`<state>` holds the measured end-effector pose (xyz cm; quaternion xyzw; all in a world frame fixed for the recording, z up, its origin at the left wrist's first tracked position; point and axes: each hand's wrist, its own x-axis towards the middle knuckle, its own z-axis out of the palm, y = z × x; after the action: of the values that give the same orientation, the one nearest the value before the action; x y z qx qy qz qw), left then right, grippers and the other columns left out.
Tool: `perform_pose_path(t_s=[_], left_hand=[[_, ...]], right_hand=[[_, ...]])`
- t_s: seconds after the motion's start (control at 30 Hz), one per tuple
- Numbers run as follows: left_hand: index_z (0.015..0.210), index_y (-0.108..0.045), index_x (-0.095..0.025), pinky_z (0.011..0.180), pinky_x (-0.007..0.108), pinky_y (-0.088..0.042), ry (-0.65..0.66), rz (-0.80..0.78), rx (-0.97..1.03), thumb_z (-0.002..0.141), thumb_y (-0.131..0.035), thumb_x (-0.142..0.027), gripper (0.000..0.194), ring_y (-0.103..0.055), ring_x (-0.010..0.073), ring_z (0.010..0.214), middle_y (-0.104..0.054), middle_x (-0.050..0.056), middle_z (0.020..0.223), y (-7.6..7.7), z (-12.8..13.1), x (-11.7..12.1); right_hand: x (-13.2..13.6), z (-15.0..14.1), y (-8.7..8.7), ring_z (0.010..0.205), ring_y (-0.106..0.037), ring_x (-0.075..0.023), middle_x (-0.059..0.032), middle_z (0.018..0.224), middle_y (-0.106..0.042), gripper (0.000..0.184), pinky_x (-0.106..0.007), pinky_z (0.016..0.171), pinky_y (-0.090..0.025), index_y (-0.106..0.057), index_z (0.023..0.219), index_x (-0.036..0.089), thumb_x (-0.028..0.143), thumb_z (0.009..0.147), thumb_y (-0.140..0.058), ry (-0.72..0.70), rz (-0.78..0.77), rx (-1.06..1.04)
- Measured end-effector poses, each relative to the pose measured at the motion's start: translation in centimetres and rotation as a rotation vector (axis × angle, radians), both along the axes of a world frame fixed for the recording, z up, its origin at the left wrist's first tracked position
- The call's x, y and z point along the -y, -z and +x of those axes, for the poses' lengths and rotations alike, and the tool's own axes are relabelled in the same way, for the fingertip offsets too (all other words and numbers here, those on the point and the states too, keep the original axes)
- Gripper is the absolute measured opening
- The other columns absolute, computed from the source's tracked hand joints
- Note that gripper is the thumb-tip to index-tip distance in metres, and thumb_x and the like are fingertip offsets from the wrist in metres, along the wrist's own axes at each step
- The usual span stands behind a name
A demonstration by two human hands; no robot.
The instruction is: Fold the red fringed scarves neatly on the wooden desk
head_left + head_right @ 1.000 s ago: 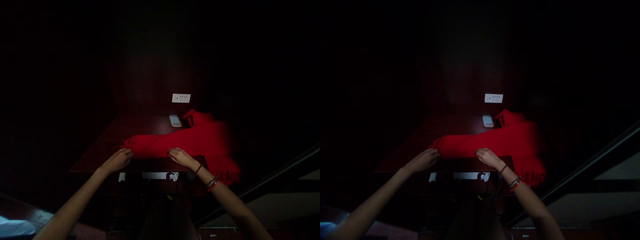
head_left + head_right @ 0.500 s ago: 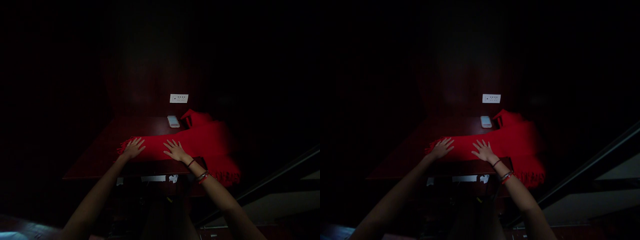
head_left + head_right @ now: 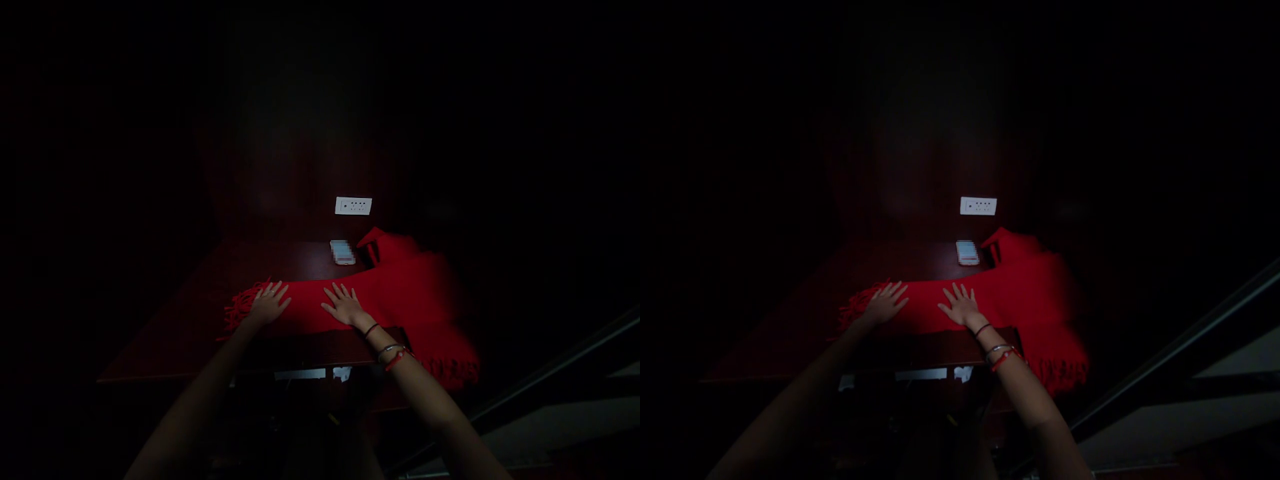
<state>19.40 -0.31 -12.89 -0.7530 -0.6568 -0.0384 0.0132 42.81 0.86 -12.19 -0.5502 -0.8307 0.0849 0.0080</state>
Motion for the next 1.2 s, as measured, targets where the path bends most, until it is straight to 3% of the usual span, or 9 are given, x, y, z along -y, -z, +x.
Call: perform_pose_path(t_s=[0.13,0.27,0.43,0.6,0.73,0.8,0.9,1.0,1.2], left_hand=[[0.128,-0.028,-0.02,0.098,0.044,-0.016,-0.077,0.011,0.013,0.079,-0.025,-0.049,0.057,-0.019,0.024,0.123,-0.023,0.006,0.135,0.1,-2.2,0.2],[0.119,-0.044,-0.018,0.094,0.056,-0.01,-0.207,0.152,-0.014,0.078,-0.033,-0.04,0.047,-0.02,0.0332,0.121,-0.028,0.011,0.133,-0.7,0.1,0.4],[0.122,-0.039,-0.017,0.097,0.045,-0.016,0.018,0.24,0.019,0.079,-0.031,-0.028,0.045,-0.021,0.0248,0.122,-0.028,0.008,0.133,-0.8,4.5,-1.1],[0.127,-0.03,-0.021,0.097,0.041,-0.02,-0.032,0.04,0.034,0.082,-0.024,-0.042,0.05,-0.023,0.0222,0.122,-0.027,0.005,0.134,0.4,0.3,-2.6],[0.125,-0.034,-0.02,0.097,0.045,-0.018,-0.133,0.068,0.013,0.081,-0.024,-0.041,0.049,-0.024,0.0239,0.121,-0.029,0.006,0.133,0.3,-2.0,-2.3],[0.122,-0.04,-0.017,0.097,0.048,-0.014,-0.175,0.194,0.003,0.08,-0.027,-0.036,0.047,-0.023,0.0263,0.121,-0.031,0.009,0.131,0.0,-1.0,-2.1],[0.12,-0.042,-0.016,0.098,0.047,-0.012,-0.064,0.337,0.01,0.08,-0.028,-0.029,0.044,-0.02,0.0258,0.122,-0.029,0.01,0.132,-0.2,2.0,-1.9],[0.122,-0.038,-0.018,0.095,0.043,-0.022,0.054,0.23,0.028,0.082,-0.027,-0.032,0.045,-0.026,0.0244,0.12,-0.029,0.008,0.132,0.0,3.6,-1.7],[0.122,-0.037,-0.025,0.093,0.045,-0.023,0.06,0.098,0.017,0.082,-0.027,-0.038,0.043,-0.024,0.0256,0.121,-0.03,0.004,0.132,0.2,1.2,-1.2]], right_hand=[[-0.4,3.4,0.0,0.125,-0.007,-0.0229,-0.0126,0.137,-0.01,0.069,-0.037,0.099,-0.008,-0.017,0.132,0.017,0.06,0.078,-0.012,0.065,-0.004,0.03],[-0.1,2.7,-1.1,0.125,-0.008,-0.0242,-0.0162,0.136,-0.014,0.066,-0.035,0.099,-0.01,-0.024,0.13,0.01,0.054,0.081,-0.017,0.06,0.121,-0.001],[-0.8,-1.5,-1.5,0.125,-0.007,-0.022,-0.0095,0.137,-0.014,0.061,-0.036,0.1,-0.009,-0.021,0.131,0.014,0.051,0.082,-0.015,-0.124,0.191,-0.048],[-2.3,0.5,0.1,0.125,-0.008,-0.0207,-0.0088,0.138,-0.011,0.062,-0.039,0.099,-0.008,-0.019,0.131,0.016,0.053,0.082,-0.01,-0.011,0.064,0.011],[-2.5,2.5,0.0,0.125,-0.008,-0.0214,-0.0135,0.137,-0.01,0.065,-0.037,0.099,-0.009,-0.019,0.131,0.011,0.053,0.082,-0.012,0.089,0.042,0.039],[-2.1,1.7,-0.3,0.125,-0.008,-0.0228,-0.0146,0.137,-0.011,0.065,-0.037,0.099,-0.01,-0.02,0.131,0.009,0.052,0.082,-0.013,0.104,0.073,0.022],[-1.3,-0.7,-0.6,0.125,-0.005,-0.022,-0.0101,0.138,-0.01,0.062,-0.039,0.099,-0.009,-0.017,0.132,0.013,0.051,0.082,-0.014,-0.024,0.146,-0.036],[-0.7,-1.9,-0.5,0.125,-0.004,-0.0206,-0.0062,0.138,-0.01,0.061,-0.042,0.099,-0.008,-0.015,0.132,0.018,0.053,0.082,-0.012,-0.141,0.089,-0.033],[-0.8,3.4,-0.5,0.125,-0.01,-0.0205,-0.0098,0.137,-0.015,0.064,-0.039,0.1,-0.009,-0.021,0.131,0.013,0.052,0.082,-0.011,0.029,0.093,0.091]])
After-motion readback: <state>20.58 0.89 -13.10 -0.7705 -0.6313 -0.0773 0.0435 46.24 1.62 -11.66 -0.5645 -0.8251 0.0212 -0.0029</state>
